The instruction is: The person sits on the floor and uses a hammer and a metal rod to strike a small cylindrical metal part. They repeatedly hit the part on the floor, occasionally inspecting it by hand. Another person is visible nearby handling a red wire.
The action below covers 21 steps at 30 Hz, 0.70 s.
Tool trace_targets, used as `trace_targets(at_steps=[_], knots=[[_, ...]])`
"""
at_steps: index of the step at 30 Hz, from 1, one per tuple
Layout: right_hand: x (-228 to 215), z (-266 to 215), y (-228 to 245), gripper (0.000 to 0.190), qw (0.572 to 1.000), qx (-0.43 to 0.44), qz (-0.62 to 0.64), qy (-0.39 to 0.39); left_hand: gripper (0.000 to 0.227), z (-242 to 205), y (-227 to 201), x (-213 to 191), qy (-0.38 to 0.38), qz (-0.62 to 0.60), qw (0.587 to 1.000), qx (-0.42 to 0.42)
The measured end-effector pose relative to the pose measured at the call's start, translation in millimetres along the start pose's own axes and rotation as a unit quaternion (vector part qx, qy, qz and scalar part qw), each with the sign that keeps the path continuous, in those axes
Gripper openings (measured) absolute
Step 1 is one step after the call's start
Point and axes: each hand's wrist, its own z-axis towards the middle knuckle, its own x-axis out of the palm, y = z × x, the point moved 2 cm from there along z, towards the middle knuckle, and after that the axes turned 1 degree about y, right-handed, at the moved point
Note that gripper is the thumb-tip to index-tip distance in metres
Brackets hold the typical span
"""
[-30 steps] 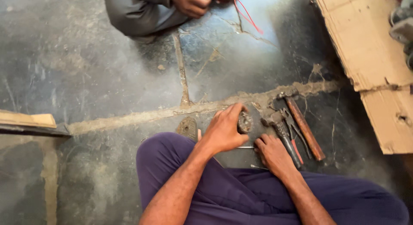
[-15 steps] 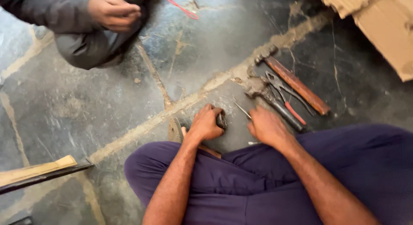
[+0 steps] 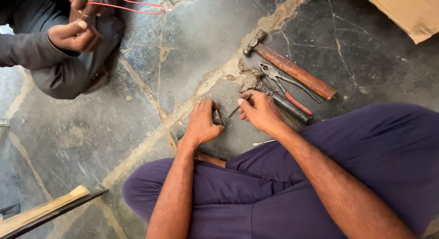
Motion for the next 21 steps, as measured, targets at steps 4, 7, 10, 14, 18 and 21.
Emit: trace_targets(at_steps=[4,7,10,14,18,21], knots=[[2,2,-1,0.025,1.0,-0.005,0.002,-0.004,0.068,-4,-6,-6,0.008,0.041,0.999,0.026],[2,2,-2,0.023,0.999,-0.035,-0.001,-0.008,0.073,-8,-14,-9,0.002,0.055,0.997,0.051],[4,4,3,0.021,0.996,-0.073,0.047,-0.012,0.073,-12,-21,-17,-0.05,0.06,0.993,0.086],[-2,3,11,0.019,0.982,-0.135,0.131,-0.003,0.062,-13,-24,-20,-0.085,0.036,0.993,0.079],[1,1,17,0.023,0.977,-0.134,0.157,0.053,0.031,-13,-18,-18,-0.149,-0.146,0.978,0.031],[7,-4,21,0.027,0.969,-0.142,0.173,0.109,0.029,-9,-17,-15,-0.154,-0.365,0.918,-0.018]])
